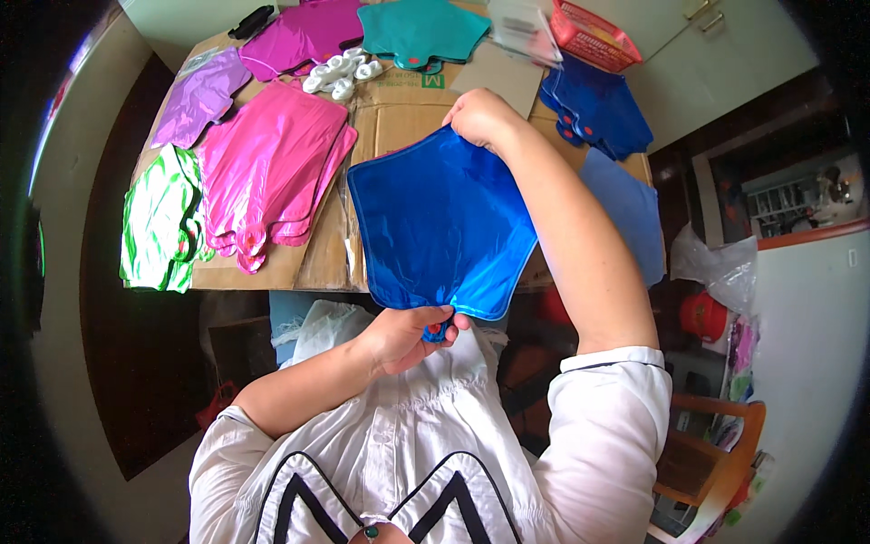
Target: Folding foil balloons and placing them into clear plastic retail sleeves with cardboard backings.
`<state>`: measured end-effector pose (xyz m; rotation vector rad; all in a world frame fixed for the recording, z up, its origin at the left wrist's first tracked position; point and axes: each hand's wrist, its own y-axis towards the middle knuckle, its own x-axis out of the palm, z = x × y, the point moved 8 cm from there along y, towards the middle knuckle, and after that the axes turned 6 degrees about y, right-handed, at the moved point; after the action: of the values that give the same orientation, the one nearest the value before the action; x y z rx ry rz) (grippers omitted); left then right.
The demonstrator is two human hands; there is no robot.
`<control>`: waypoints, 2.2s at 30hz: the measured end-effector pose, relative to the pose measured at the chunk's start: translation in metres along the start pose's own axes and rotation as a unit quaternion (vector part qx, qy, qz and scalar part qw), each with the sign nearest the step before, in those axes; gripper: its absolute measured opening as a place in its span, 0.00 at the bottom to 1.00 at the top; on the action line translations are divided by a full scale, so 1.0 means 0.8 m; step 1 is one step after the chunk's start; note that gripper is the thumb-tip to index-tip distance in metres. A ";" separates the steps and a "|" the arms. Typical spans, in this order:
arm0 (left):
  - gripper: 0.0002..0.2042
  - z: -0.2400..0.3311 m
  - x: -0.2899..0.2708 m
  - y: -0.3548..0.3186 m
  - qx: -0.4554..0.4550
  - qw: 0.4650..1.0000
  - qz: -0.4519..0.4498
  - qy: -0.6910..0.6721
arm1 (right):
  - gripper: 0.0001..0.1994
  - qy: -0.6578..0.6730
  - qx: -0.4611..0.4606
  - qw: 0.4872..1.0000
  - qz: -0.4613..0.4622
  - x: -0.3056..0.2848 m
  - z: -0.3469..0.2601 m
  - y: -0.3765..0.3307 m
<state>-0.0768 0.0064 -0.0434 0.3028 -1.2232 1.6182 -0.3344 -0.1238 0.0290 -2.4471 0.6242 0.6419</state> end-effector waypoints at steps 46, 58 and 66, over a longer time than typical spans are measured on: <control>0.08 -0.002 -0.001 0.000 -0.025 0.999 0.006 -0.039 | 0.15 -0.075 -0.048 0.995 -0.049 0.006 -0.027 -0.001; 0.06 0.001 -0.002 -0.004 0.023 0.999 -0.001 0.022 | 0.31 -0.299 -0.427 0.819 -0.237 0.099 -0.166 -0.076; 0.07 0.003 -0.007 -0.001 0.021 0.998 0.012 0.058 | 0.25 -0.436 -0.225 0.772 -0.404 0.171 -0.159 -0.065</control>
<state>-0.0747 0.0010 -0.0461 0.2188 -1.1100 1.6601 -0.1604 -0.1995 0.0680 -2.0959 -0.9985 1.4637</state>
